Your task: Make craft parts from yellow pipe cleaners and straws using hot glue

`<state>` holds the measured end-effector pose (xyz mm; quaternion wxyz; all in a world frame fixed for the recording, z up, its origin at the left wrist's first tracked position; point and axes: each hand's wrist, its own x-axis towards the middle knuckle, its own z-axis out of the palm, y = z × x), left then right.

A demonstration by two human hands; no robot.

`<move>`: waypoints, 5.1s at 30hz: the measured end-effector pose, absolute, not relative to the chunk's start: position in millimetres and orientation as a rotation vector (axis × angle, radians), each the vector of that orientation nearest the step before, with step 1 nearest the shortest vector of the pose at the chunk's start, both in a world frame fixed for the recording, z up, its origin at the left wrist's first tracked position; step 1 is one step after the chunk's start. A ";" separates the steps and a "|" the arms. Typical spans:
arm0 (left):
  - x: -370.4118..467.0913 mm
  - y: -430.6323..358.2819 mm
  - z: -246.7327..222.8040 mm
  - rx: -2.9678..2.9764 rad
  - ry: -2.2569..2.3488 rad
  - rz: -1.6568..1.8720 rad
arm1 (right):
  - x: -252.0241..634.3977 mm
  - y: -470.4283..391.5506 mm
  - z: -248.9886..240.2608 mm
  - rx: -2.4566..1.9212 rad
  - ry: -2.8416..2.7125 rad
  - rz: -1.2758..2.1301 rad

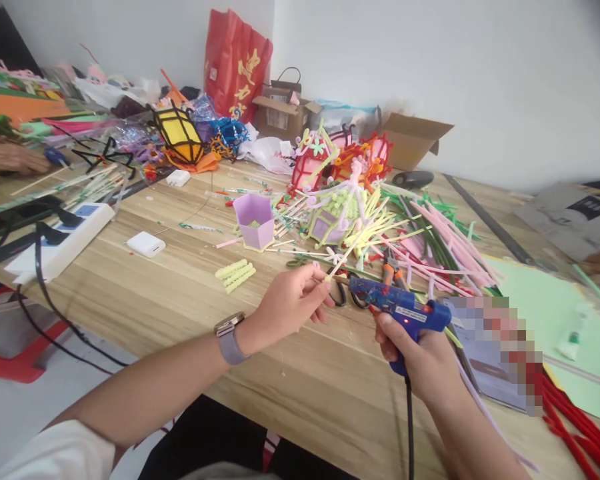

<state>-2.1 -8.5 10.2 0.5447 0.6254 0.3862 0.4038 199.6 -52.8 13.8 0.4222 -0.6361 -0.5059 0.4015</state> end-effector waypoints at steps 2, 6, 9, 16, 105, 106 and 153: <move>-2.1 -8.5 10.7 1.476 0.916 0.955 | 199.8 -52.9 13.0 -1.595 -1.261 1.007; -1.6 -8.9 11.3 1.458 0.908 0.953 | 200.9 -53.6 11.1 -1.587 -1.264 1.004; -1.3 -9.3 11.1 1.448 0.903 0.951 | 201.9 -54.2 10.8 -1.566 -1.345 0.982; -1.5 -9.0 10.8 1.460 0.911 0.950 | 204.8 -53.0 10.7 -1.543 -1.426 0.981; -0.5 -10.8 10.9 1.477 0.931 0.960 | 203.4 -56.9 7.2 -1.571 -1.314 0.958; -0.5 -10.7 11.2 1.477 0.931 0.959 | 204.1 -56.7 6.7 -1.574 -1.314 0.958; 0.1 -11.9 12.5 1.481 0.941 0.965 | 199.9 -58.6 15.0 -1.637 -1.301 0.908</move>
